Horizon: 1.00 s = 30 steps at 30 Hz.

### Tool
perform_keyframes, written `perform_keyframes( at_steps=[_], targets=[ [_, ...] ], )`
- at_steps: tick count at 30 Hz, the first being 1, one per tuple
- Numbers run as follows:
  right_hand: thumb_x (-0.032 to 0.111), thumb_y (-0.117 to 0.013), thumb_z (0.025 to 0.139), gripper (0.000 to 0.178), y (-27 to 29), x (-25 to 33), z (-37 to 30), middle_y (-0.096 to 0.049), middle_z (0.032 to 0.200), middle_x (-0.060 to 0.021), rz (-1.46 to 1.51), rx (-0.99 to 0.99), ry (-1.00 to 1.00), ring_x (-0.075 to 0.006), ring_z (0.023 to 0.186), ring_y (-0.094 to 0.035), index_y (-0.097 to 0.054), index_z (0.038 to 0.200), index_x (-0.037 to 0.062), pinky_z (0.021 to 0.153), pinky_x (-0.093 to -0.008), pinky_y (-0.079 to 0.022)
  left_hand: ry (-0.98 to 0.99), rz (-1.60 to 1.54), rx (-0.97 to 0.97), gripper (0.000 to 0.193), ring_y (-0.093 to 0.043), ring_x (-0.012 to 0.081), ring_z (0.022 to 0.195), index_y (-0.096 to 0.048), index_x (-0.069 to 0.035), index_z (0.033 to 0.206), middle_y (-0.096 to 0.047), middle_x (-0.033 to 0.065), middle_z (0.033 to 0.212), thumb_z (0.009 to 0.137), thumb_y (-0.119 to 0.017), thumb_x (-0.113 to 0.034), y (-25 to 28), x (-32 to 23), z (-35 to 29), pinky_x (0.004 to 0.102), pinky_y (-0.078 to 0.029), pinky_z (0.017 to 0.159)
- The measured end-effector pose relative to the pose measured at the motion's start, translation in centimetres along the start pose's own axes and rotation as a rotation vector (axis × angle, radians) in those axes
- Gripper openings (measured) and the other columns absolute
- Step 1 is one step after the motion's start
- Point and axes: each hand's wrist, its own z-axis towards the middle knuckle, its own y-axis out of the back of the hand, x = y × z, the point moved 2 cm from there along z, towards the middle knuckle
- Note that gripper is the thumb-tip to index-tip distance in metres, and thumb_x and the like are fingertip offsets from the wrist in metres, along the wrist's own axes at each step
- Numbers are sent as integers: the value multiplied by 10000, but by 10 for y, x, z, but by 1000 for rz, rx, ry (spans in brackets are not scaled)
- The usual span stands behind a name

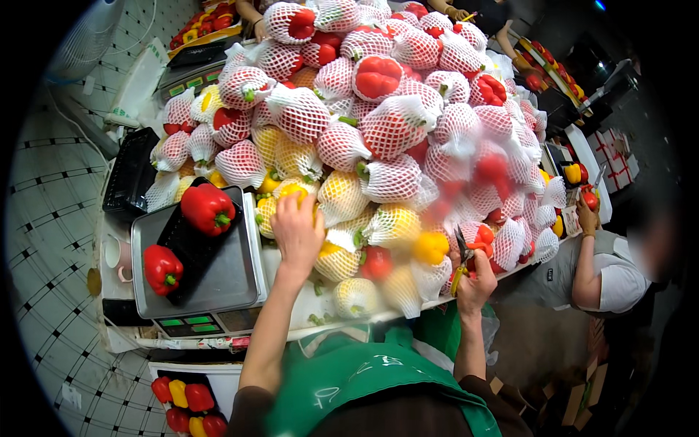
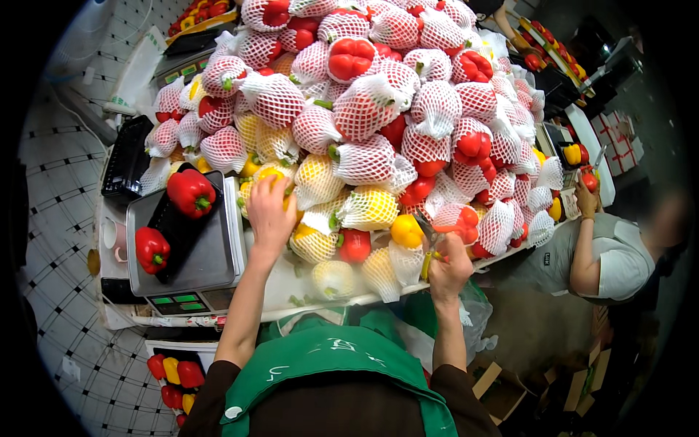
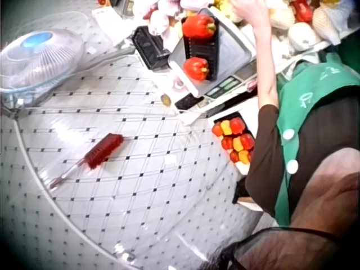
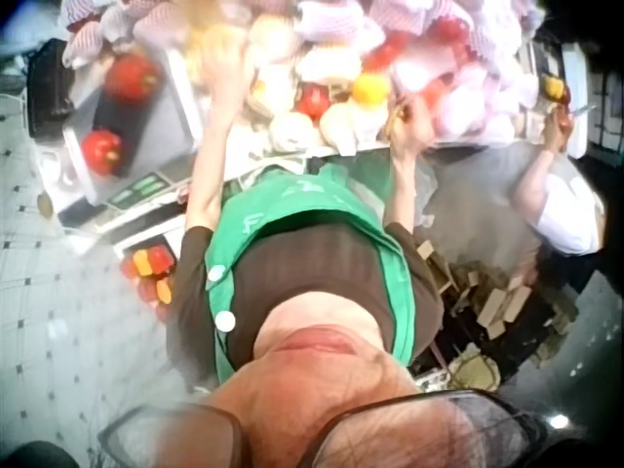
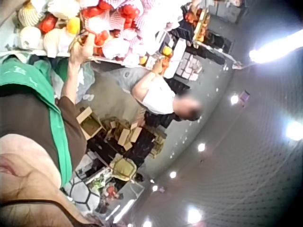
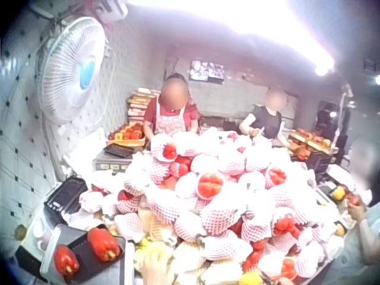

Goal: The person removes bell peppers from protective foam nets using shears, weighs them on a digital scale, and places them into a white tray. The process is repeated for multiple red and yellow bell peppers.

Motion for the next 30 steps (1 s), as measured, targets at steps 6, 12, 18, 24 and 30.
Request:
perform_keyframes(
  at_steps=[6, 12, 18, 24, 30],
  targets=[
    [41, -734, 741, 195, -24, 7, -11, -384, 624, 17, 100, 184, -29, -60, 558, -349, -572, 846, 10, 503, -230, -303, 210, 124, 267, 511, -565, 325, 1036, -549, -171, 1199, -543, 121, 1168, 720, -698, -264, -33, 46, 20, 486, -467, 825],
    [-31, -665, 695, 209, -34, 6, -22, -416, 642, -38, 162, 249, -14, -121, 569, -418, -571, 875, 19, 515, -263, -341, 226, 65, 500, 628, -603, 366, 955, -466, -181, 1250, -563, 180, 1067, 700, -703, -366, -31, 60, 34, 468, -490, 790],
    [72, -766, 712, 278, -25, 10, -30, -552, 703, -78, 135, 225, 28, -164, 582, -527, -594, 924, 21, 548, -278, -418, 97, -133, 129, 430, -587, 334, 962, -591, -93, 1115, -587, 162, 1058, 742, -692, -281, -3, 55, 16, 402, -486, 824],
    [96, -750, 719, 251, -23, -6, -42, -556, 699, -77, 132, 326, -90, -160, 589, -535, -616, 925, 45, 555, -275, -414, -20, 21, 388, 560, -570, 305, 926, -519, -70, 1171, -546, 118, 1023, 670, -753, -159, -13, 14, -43, 386, -504, 754],
    [2, -672, 674, 246, -33, 7, -40, -592, 722, -70, 94, 333, 19, -169, 586, -564, -606, 908, 41, 542, -290, -443, -53, 283, 279, 606, -555, 270, 896, -543, -74, 1143, -523, 92, 979, 609, -805, -193, -52, 16, -41, 380, -504, 700]
  ],
)
